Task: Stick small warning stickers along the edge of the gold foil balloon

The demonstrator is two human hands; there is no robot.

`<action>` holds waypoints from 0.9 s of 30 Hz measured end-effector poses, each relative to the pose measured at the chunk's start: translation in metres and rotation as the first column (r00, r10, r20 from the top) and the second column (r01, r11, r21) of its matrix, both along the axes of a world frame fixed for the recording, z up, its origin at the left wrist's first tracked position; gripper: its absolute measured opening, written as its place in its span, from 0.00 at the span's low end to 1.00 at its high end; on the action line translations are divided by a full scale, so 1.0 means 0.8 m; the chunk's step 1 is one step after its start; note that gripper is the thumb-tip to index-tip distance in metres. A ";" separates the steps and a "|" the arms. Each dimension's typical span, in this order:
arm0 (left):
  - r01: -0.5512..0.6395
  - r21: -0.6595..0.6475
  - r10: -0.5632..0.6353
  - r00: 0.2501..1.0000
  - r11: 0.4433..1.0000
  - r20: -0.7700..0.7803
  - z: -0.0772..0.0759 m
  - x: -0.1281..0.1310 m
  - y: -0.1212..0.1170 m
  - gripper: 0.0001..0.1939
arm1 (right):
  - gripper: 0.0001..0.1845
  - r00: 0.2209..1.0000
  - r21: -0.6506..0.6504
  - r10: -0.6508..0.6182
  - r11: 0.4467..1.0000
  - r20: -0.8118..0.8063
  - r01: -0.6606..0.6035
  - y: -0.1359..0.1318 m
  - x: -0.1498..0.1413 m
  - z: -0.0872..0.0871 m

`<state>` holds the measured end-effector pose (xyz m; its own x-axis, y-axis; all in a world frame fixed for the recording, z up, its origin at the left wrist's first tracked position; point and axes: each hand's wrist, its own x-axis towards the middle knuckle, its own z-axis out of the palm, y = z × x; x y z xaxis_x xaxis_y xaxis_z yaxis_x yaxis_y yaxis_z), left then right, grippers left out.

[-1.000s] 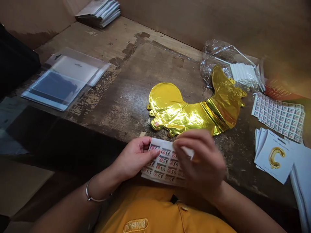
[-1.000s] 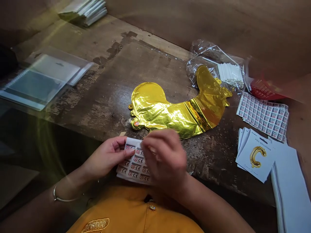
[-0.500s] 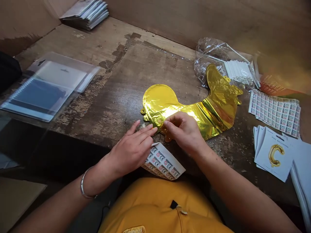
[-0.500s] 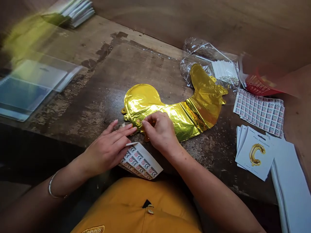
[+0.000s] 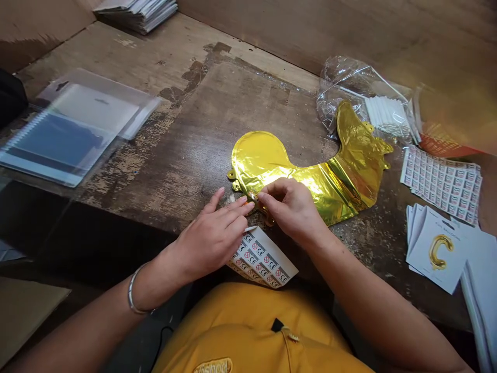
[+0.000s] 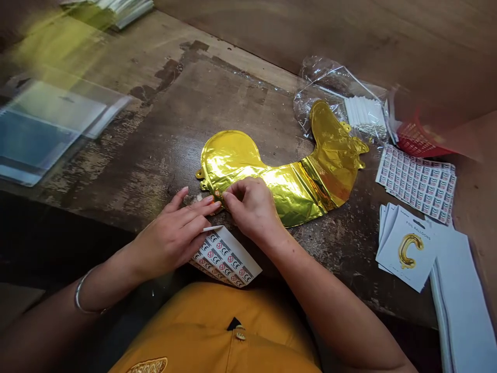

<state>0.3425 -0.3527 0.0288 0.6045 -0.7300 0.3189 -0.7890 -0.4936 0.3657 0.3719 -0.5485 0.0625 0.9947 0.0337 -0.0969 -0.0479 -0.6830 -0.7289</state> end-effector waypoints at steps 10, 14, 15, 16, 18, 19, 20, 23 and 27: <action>0.006 0.003 -0.006 1.000 1.000 -0.016 0.000 -0.001 0.000 0.06 | 0.09 1.000 -0.135 0.009 0.991 0.009 -0.007 0.005 -0.001 0.000; 0.007 -0.001 -0.007 1.000 1.000 -0.028 -0.001 0.000 0.000 0.06 | 0.10 0.998 -0.218 -0.023 0.975 0.056 0.034 0.009 -0.005 -0.002; 0.006 -0.003 -0.006 1.000 1.000 -0.030 -0.002 0.001 -0.001 0.06 | 0.11 0.998 -0.239 -0.015 0.971 0.062 0.029 0.010 -0.005 -0.004; 0.005 -0.005 -0.005 0.999 1.000 -0.032 -0.002 0.001 -0.001 0.06 | 0.12 0.997 -0.267 -0.003 0.963 0.076 0.023 0.011 -0.005 -0.005; 0.002 -0.011 -0.002 1.000 1.000 -0.030 -0.002 0.001 -0.001 0.07 | 0.12 0.992 -0.347 0.010 0.937 0.124 0.034 0.010 -0.003 -0.007; 0.000 -0.014 0.000 1.000 1.000 -0.029 -0.002 0.002 -0.001 0.08 | 0.12 0.989 -0.395 0.006 0.917 0.148 0.054 0.008 -0.001 -0.007; -0.003 -0.017 0.003 1.000 1.000 -0.030 -0.002 0.002 -0.001 0.09 | 0.14 0.985 -0.448 -0.008 0.890 0.172 0.085 0.005 0.001 -0.006; -0.006 -0.030 0.005 0.999 1.000 -0.041 -0.002 0.003 -0.001 0.09 | 0.10 0.957 -0.589 -0.014 0.785 0.289 0.190 -0.005 0.005 0.005; 0.004 -0.066 -0.008 0.998 0.998 -0.065 0.002 0.004 0.002 0.08 | 0.10 0.879 -0.608 0.331 0.792 0.343 -0.061 -0.012 -0.013 0.017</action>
